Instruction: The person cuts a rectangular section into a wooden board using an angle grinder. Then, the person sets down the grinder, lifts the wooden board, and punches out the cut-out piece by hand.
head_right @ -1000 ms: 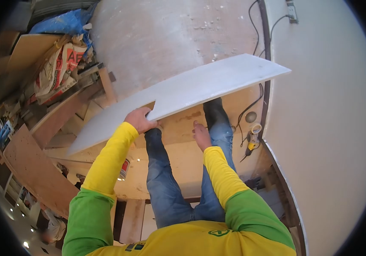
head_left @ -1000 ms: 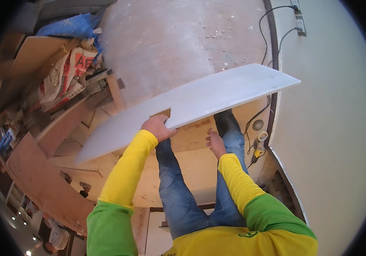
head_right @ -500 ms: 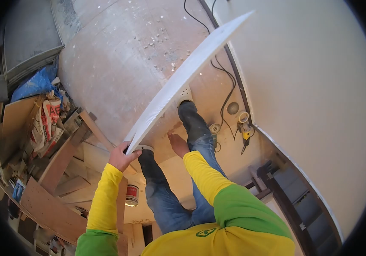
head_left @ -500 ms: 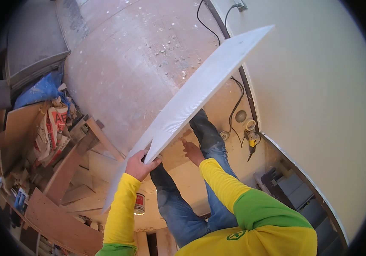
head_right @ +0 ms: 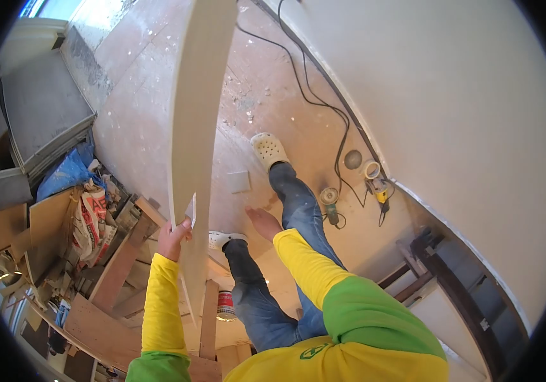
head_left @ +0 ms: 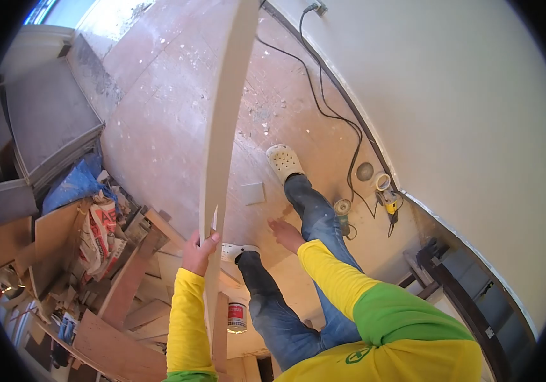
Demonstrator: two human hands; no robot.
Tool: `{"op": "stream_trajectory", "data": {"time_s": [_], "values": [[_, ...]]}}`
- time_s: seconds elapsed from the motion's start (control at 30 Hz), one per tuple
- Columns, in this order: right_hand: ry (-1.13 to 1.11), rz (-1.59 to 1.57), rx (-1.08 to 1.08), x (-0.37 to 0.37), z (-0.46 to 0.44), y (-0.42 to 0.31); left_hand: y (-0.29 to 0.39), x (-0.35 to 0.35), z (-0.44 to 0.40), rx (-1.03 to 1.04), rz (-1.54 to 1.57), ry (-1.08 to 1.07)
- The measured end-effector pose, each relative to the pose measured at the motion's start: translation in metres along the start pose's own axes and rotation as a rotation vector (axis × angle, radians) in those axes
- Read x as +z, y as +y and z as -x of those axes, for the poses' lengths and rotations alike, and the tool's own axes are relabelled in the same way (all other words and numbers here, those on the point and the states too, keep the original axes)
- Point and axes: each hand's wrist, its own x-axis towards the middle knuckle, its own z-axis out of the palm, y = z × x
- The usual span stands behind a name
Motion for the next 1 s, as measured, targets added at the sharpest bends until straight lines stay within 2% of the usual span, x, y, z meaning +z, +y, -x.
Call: {"op": "stream_trajectory", "data": {"time_s": [0.1, 0.17, 0.37, 0.5, 0.57, 0.8, 0.9, 0.97, 1.0], "values": [[-0.067, 0.065, -0.028, -0.018, 0.002, -0.046, 0.015, 0.002, -0.014, -0.006, 0.058, 0.063], [-0.07, 0.262, 0.037, -0.033, 0.01, -0.087, 0.025, -0.004, -0.023, -0.008, 0.107, 0.077], [-0.055, 0.254, -0.015, -0.062, 0.01, -0.147, 0.071, -0.004, -0.046, -0.035, 0.174, 0.13], [-0.062, 0.264, 0.024, -0.061, 0.015, -0.138, 0.081, -0.001, -0.047, -0.043, 0.135, 0.146], [-0.156, 0.293, 0.078, -0.064, 0.014, -0.137, 0.086, 0.004, -0.044, -0.017, 0.168, 0.138], [-0.14, 0.351, 0.086, -0.048, -0.009, -0.087, 0.082, 0.013, -0.028, -0.006, 0.232, 0.15], [-0.128, 0.403, 0.042, -0.039, -0.02, -0.057, 0.074, 0.014, -0.018, -0.012, 0.242, 0.128], [-0.137, 0.421, -0.18, -0.033, -0.032, -0.03, 0.071, 0.017, -0.017, 0.014, 0.206, 0.146], [-0.158, 0.4, -0.088, -0.035, -0.025, -0.045, 0.066, 0.016, -0.016, 0.017, 0.21, 0.133]]}}
